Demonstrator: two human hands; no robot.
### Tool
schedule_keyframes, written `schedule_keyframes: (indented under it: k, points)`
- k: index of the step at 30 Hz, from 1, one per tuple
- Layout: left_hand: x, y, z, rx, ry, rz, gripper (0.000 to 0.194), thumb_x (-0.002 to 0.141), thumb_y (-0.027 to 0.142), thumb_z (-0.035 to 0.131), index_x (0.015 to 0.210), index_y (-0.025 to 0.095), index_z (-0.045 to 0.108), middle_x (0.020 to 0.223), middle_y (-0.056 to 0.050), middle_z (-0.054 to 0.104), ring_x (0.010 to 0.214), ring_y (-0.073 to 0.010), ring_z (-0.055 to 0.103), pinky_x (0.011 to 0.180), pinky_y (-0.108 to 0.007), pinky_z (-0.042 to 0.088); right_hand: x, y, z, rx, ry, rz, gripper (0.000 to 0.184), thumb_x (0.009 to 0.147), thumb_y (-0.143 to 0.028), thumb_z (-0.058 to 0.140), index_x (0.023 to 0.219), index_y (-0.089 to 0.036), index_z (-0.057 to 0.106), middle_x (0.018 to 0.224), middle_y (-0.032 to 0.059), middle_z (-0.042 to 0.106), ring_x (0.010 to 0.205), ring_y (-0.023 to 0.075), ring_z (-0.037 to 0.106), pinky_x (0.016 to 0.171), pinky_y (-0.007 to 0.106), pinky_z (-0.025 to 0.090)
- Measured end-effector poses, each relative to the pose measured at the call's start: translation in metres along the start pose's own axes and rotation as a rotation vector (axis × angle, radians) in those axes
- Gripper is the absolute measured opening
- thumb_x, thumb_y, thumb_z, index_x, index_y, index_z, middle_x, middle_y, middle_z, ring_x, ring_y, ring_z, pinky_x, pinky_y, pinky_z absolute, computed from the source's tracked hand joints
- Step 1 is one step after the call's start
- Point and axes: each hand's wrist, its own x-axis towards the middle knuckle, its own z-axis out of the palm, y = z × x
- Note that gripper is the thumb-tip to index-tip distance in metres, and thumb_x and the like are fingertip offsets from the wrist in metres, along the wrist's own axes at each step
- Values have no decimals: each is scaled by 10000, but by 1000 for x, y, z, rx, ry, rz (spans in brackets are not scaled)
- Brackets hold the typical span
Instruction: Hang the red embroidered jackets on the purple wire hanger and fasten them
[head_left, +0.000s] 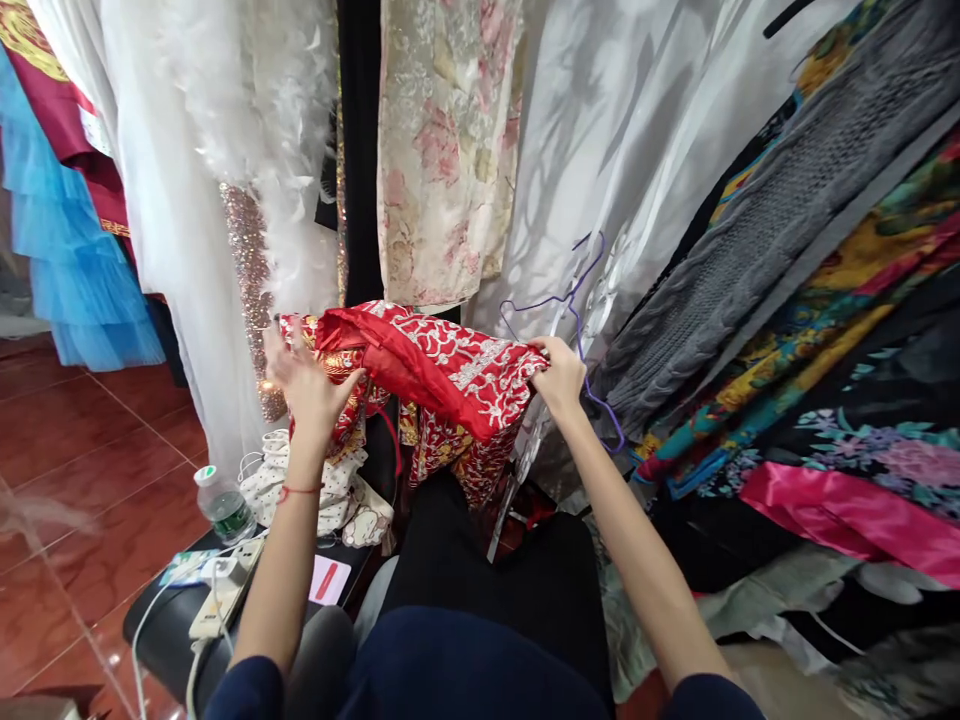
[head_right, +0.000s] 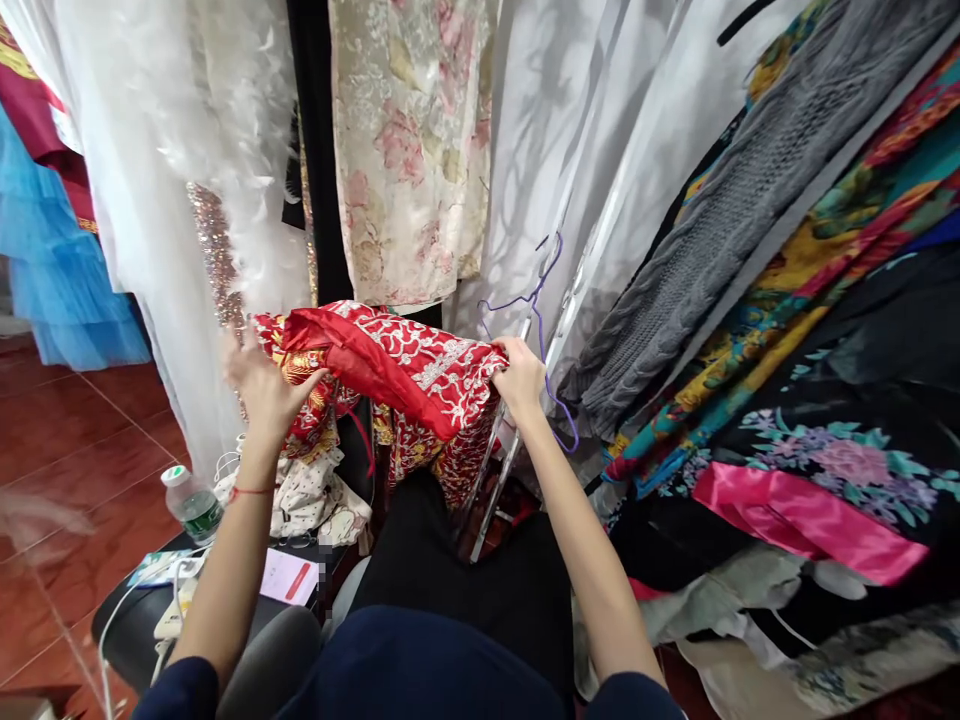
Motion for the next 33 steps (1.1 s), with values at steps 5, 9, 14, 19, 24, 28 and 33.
schedule_keyframes:
  k: [5,9,14,19,24,28,33]
  points:
    - [31,59,43,96,-318,465,344,825,177,630,1165,222,656,1605,-121,342,1541,-355,138,1212,-600,152,-25,23,6,-28,-111,5,393,819,-135,433,1117,-222,674,1154,87,722,1046,241,677,800,310,505]
    - [33,103,79,68,-466,634,282,885,124,480,1045,221,691,1357,-119,632,1428,-278,427,1185,-497,260,-39,50,-6,26,-154,92,348,828,-151,442,1074,-235,674,1128,69,735,1058,244,680,835,322,515]
    - [10,159,106,119,-599,499,306,1004,333,385,1133,229,643,1021,-96,759,960,-241,711,742,-298,455,-60,61,-47,79,-510,-125,840,710,-118,560,1514,-180,326,1425,157,545,1157,260,634,879,357,533]
    - [-18,205,121,32,-576,503,329,1020,386,374,1130,250,653,988,-82,768,916,-231,715,667,-280,375,-95,22,-72,-70,-523,-529,1030,692,-245,722,1575,-180,196,1641,265,109,1520,422,138,1141,583,275]
    - [-24,231,117,1,-583,508,324,1002,401,416,1104,255,687,913,-64,770,880,-231,715,686,-284,381,-115,-16,-64,-180,-524,-887,845,753,-165,635,1535,-219,318,1654,179,189,1522,359,162,1189,558,150]
    - [-20,232,114,15,-590,513,293,973,422,483,1059,260,712,904,-60,770,892,-238,708,683,-284,380,-108,-14,-50,-203,-691,-861,821,748,-334,648,1499,-127,387,1344,214,578,1282,369,479,1157,581,197]
    - [-20,219,119,41,-568,476,328,943,490,526,974,230,723,865,-69,767,857,-237,699,634,-286,327,-109,2,-41,-369,-764,-674,645,693,-428,692,1245,-98,650,1257,233,618,1245,386,495,1140,588,228]
